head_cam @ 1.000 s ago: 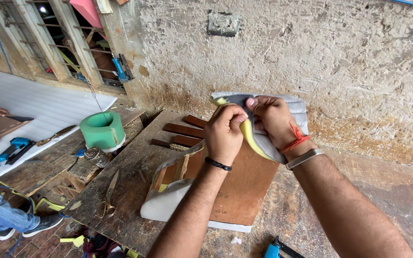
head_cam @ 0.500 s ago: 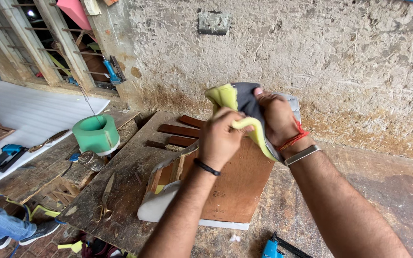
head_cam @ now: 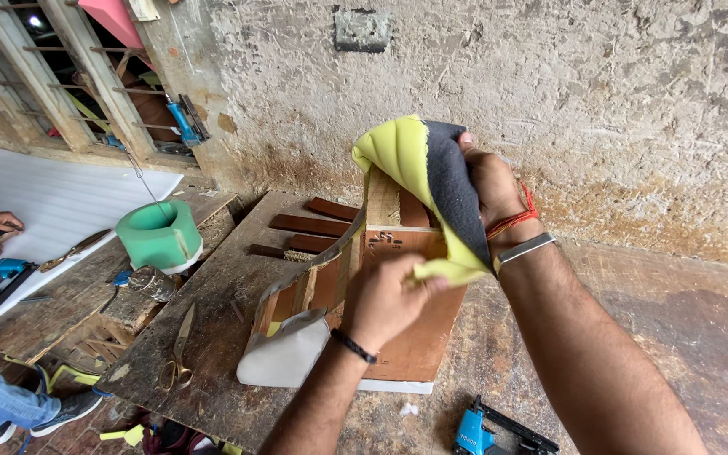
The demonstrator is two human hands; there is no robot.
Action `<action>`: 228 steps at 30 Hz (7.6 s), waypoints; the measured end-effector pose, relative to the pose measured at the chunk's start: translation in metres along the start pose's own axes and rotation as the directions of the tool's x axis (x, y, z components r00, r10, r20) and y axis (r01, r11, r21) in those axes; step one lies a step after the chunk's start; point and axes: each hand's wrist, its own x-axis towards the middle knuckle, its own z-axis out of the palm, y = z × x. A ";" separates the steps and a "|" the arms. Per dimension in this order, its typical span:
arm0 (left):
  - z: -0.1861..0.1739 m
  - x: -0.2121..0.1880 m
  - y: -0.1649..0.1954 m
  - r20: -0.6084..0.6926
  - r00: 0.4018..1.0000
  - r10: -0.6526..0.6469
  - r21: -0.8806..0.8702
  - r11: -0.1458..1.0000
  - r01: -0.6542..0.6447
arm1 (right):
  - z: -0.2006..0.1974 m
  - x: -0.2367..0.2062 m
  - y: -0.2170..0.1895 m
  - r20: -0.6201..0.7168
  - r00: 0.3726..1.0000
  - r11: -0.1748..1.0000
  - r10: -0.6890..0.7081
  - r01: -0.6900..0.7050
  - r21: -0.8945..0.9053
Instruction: The person staples quilted fabric onto a wooden frame using a pneumatic staple gun, trims excess fabric with scissors, and adjusts foam padding. They repeatedly pull and staple the fabric to secure it around the edges of the frame.
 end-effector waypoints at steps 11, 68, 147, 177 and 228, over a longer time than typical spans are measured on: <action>0.003 0.060 0.021 -0.385 0.918 -0.097 -0.099 0.993 0.063 | 0.029 -0.077 0.005 0.291 0.954 0.521 -0.076 0.287 -0.804; 0.060 0.021 0.052 -0.506 0.624 0.596 0.489 0.794 -0.362 | -0.048 -0.050 -0.018 0.059 0.994 0.893 0.090 -0.055 -0.448; 0.089 -0.018 0.016 -0.218 0.974 0.070 -0.069 0.994 -0.087 | -0.039 -0.047 -0.008 0.095 0.996 0.950 -0.002 0.031 -0.311; 0.119 -0.020 0.025 -0.186 0.898 0.398 0.152 0.915 -0.374 | -0.042 -0.039 -0.008 0.117 0.992 0.924 -0.057 0.096 -0.369; -0.096 0.031 0.013 0.265 0.913 0.309 0.005 0.947 -0.322 | 0.069 -0.154 0.006 0.081 0.996 -0.717 0.032 0.079 -0.692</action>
